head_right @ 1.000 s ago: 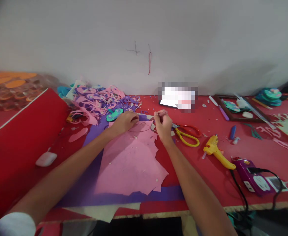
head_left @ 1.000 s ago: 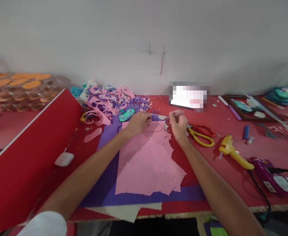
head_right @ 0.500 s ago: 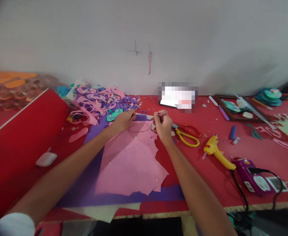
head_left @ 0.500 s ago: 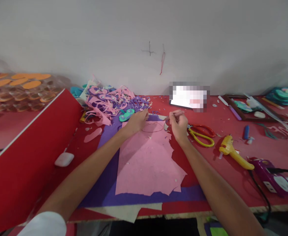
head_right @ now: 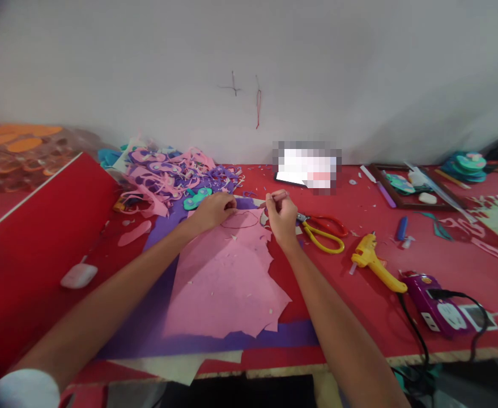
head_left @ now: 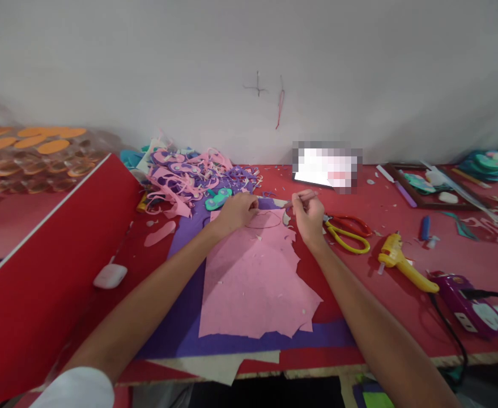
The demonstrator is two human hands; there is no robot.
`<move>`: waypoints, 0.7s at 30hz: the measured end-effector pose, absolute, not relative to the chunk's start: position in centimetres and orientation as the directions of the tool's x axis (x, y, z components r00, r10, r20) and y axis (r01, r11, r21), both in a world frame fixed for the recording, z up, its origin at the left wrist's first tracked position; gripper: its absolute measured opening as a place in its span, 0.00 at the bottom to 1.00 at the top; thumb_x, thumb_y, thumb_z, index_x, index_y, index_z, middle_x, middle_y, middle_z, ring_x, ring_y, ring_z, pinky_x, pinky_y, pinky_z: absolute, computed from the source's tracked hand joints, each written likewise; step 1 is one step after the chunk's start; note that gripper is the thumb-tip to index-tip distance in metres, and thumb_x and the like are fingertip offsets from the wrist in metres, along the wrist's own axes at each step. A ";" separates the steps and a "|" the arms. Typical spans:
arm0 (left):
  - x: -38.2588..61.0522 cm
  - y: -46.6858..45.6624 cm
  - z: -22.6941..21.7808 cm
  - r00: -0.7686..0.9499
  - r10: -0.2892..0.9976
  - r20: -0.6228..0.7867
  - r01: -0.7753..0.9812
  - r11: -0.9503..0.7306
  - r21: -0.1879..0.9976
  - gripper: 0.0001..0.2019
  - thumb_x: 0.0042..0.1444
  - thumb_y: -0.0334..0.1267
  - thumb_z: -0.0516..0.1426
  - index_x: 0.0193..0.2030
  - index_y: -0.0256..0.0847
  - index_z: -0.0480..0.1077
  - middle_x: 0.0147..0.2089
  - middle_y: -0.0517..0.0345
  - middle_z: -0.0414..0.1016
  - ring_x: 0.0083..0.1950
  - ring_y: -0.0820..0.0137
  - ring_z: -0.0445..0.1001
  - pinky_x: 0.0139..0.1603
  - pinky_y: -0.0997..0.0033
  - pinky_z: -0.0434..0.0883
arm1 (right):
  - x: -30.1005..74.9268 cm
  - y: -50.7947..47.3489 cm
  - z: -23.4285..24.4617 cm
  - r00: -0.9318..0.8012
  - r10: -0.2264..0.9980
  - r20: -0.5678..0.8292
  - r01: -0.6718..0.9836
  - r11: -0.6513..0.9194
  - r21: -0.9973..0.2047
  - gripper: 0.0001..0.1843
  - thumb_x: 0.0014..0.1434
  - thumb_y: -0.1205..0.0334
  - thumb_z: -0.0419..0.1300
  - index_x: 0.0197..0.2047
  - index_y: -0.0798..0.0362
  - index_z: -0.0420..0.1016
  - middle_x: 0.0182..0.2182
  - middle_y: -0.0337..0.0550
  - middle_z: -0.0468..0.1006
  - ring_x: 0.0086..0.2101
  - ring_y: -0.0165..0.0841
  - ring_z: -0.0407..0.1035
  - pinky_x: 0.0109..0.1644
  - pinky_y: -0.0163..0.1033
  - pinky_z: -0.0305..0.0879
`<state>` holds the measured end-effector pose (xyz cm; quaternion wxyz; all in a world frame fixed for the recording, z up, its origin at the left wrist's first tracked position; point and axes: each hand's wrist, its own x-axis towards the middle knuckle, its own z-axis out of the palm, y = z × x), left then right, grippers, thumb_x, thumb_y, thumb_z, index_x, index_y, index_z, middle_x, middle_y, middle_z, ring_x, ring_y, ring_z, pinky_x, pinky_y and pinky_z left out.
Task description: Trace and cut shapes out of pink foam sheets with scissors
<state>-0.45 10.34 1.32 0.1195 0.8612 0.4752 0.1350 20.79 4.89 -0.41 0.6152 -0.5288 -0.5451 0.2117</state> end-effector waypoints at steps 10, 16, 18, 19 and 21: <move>-0.9 11.1 0.1 0.450 0.880 0.151 0.775 -0.469 0.423 0.07 0.66 0.34 0.49 0.41 0.40 0.69 0.37 0.54 0.76 0.35 0.67 0.70 0.36 0.68 0.60 | 20.8 4.8 -0.4 0.309 0.846 0.434 0.300 0.347 -0.889 0.15 0.66 0.49 0.59 0.31 0.49 0.67 0.20 0.33 0.69 0.22 0.29 0.63 0.28 0.37 0.58; -1.1 11.3 0.5 0.460 0.876 0.145 0.756 -0.472 0.453 0.12 0.61 0.29 0.51 0.49 0.42 0.70 0.38 0.56 0.77 0.37 0.68 0.72 0.37 0.69 0.62 | 20.9 4.9 -0.7 0.309 0.844 0.438 0.309 0.347 -0.886 0.15 0.66 0.51 0.59 0.31 0.49 0.67 0.20 0.33 0.67 0.22 0.29 0.62 0.29 0.37 0.58; -1.0 11.1 0.8 0.493 0.857 0.148 0.747 -0.504 0.434 0.10 0.60 0.29 0.51 0.45 0.41 0.71 0.39 0.55 0.77 0.38 0.68 0.72 0.38 0.69 0.62 | 20.9 4.9 -0.7 0.315 0.839 0.444 0.322 0.346 -0.881 0.14 0.66 0.52 0.59 0.31 0.49 0.67 0.20 0.33 0.67 0.22 0.29 0.62 0.29 0.37 0.58; -0.9 11.0 1.0 0.505 0.850 0.148 0.748 -0.517 0.416 0.08 0.60 0.30 0.52 0.41 0.41 0.72 0.38 0.54 0.77 0.39 0.67 0.72 0.39 0.69 0.62 | 20.9 4.9 -0.8 0.316 0.838 0.446 0.329 0.344 -0.880 0.14 0.66 0.52 0.59 0.31 0.49 0.68 0.20 0.33 0.67 0.22 0.29 0.61 0.29 0.37 0.58; -0.7 10.6 1.3 0.516 0.845 0.141 0.762 -0.528 0.375 0.05 0.59 0.32 0.54 0.34 0.40 0.71 0.37 0.54 0.76 0.38 0.66 0.71 0.38 0.68 0.61 | 20.9 4.9 -0.7 0.317 0.838 0.444 0.333 0.341 -0.879 0.13 0.66 0.52 0.59 0.31 0.49 0.68 0.20 0.32 0.66 0.22 0.29 0.61 0.29 0.37 0.58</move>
